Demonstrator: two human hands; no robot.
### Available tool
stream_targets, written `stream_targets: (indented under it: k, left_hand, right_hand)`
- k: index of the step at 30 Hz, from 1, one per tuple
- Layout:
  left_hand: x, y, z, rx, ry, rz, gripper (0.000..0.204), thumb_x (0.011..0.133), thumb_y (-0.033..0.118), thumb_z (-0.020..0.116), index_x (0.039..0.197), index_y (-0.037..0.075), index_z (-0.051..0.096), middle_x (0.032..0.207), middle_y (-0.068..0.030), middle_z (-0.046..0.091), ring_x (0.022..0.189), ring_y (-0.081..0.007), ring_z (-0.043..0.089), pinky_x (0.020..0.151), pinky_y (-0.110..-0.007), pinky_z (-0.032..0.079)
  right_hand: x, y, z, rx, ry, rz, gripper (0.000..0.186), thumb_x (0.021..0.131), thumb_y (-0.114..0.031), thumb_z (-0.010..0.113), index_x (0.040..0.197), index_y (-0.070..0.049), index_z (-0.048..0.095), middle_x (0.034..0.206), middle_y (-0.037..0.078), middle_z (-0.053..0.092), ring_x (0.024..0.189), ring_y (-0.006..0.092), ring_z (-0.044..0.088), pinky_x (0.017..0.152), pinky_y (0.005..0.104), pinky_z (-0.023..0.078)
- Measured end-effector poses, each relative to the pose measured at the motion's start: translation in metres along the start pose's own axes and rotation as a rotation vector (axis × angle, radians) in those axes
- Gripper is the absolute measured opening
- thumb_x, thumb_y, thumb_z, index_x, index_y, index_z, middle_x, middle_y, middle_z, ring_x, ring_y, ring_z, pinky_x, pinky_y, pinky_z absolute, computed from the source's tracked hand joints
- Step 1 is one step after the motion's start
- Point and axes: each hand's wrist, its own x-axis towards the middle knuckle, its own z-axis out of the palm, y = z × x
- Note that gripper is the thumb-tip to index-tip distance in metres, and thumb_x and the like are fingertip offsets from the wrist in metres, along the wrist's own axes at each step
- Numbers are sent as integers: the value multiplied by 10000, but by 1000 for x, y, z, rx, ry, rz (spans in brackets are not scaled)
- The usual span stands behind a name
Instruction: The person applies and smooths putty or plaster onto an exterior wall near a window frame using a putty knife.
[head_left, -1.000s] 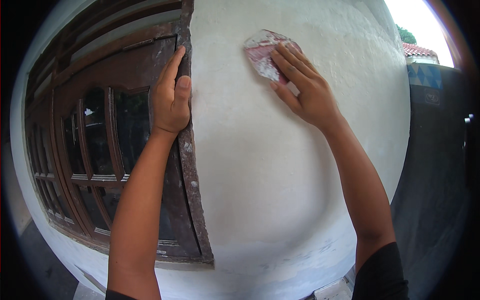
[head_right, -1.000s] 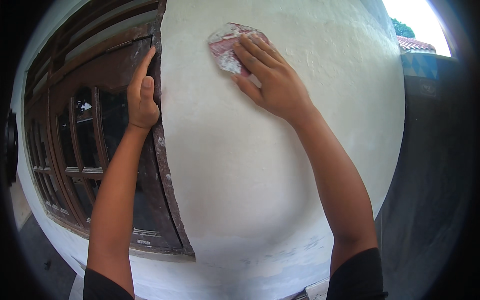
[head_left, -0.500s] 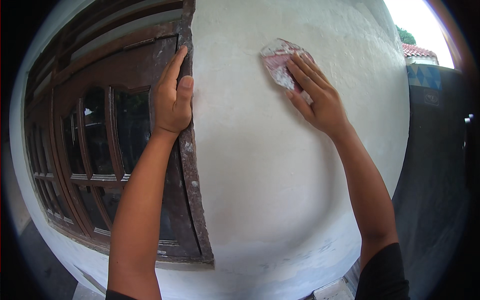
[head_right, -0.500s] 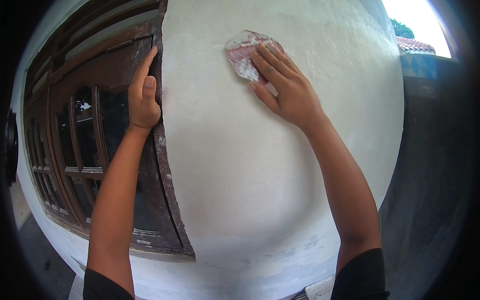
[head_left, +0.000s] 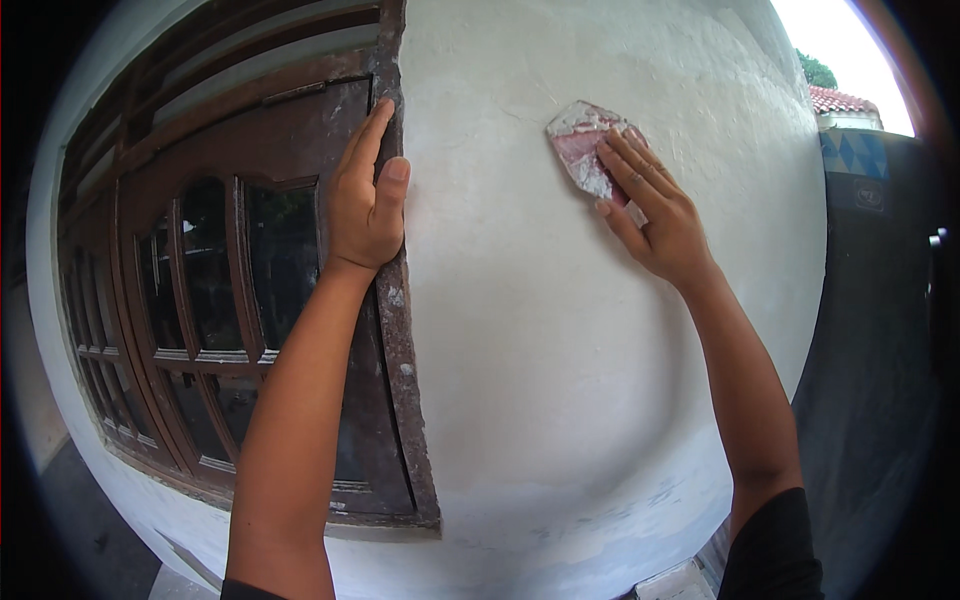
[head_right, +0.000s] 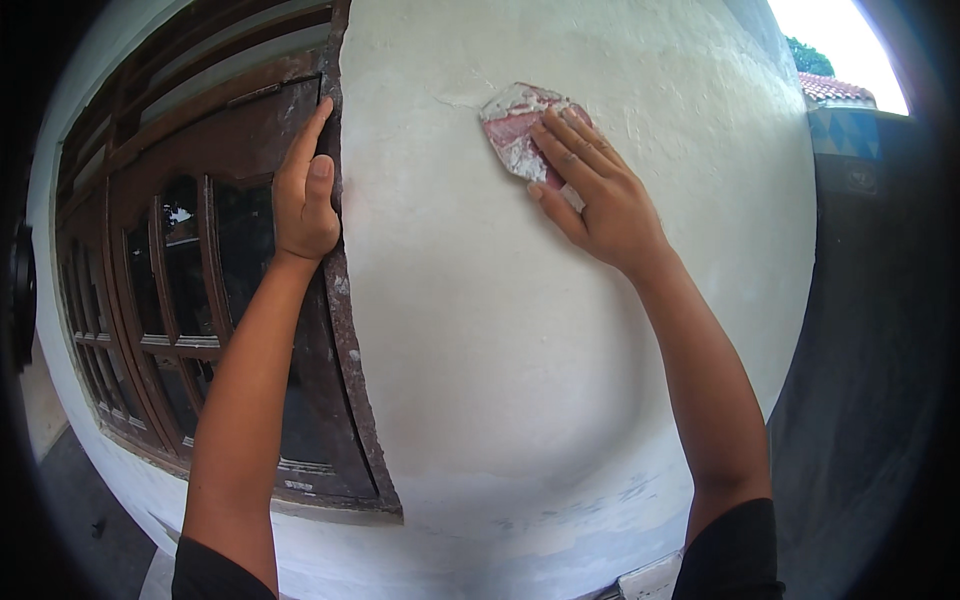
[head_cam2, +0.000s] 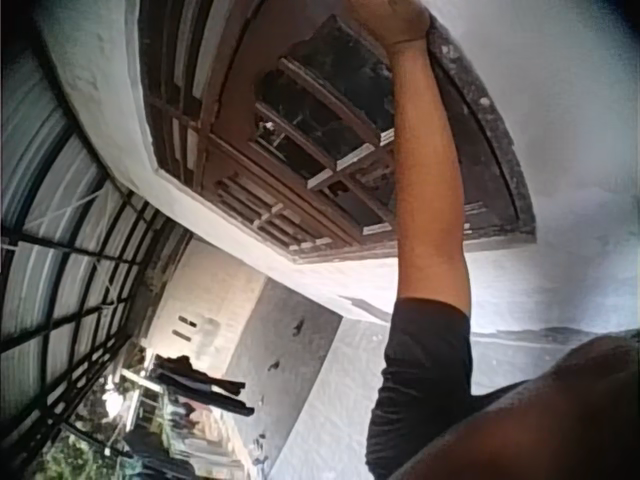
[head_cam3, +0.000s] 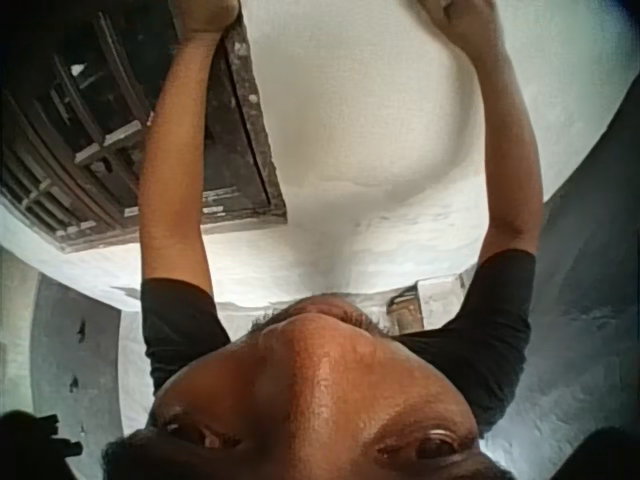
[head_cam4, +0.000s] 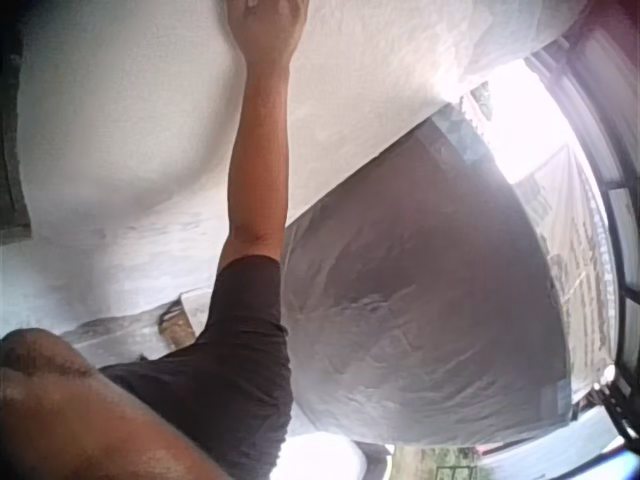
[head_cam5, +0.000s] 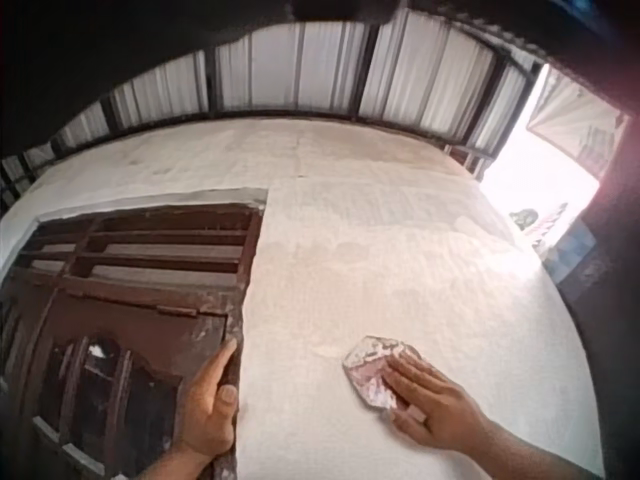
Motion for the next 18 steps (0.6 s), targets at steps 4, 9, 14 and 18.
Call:
stream_targets:
  k: [4, 9, 14, 18]
  left_hand:
    - [0, -1, 0, -25, 3, 0, 661, 987, 466, 427, 1384, -60, 484, 1374, -267, 532, 1306, -389, 498, 1102, -409, 367]
    - [0, -4, 1, -27, 7, 3, 666, 989, 470, 425, 1382, -64, 483, 1372, -267, 535, 1304, -392, 500, 1101, -411, 368]
    - [-1, -4, -2, -2, 1, 19, 669, 991, 477, 426, 1380, -64, 485, 1370, -266, 537, 1299, -391, 505, 1098, -411, 373]
    - [0, -2, 0, -4, 10, 17, 665, 992, 476, 428, 1375, -65, 490, 1366, -268, 539, 1294, -391, 510, 1094, -410, 378]
  right_hand:
    - [24, 1, 7, -37, 63, -19, 462, 917, -267, 671, 1328, -67, 602, 1412, 129, 549, 1358, 314, 463, 1121, 424, 393]
    - [42, -11, 14, -9, 3, 0, 484, 939, -311, 643, 1362, -89, 569, 1433, 116, 528, 1372, 313, 441, 1129, 413, 387]
    - [5, -13, 8, -1, -31, 56, 490, 928, -293, 659, 1354, -65, 572, 1427, 133, 531, 1363, 317, 454, 1125, 415, 391]
    - [-14, -9, -1, -21, 2, 46, 496, 914, -263, 680, 1346, -44, 574, 1422, 141, 535, 1359, 315, 460, 1121, 418, 392]
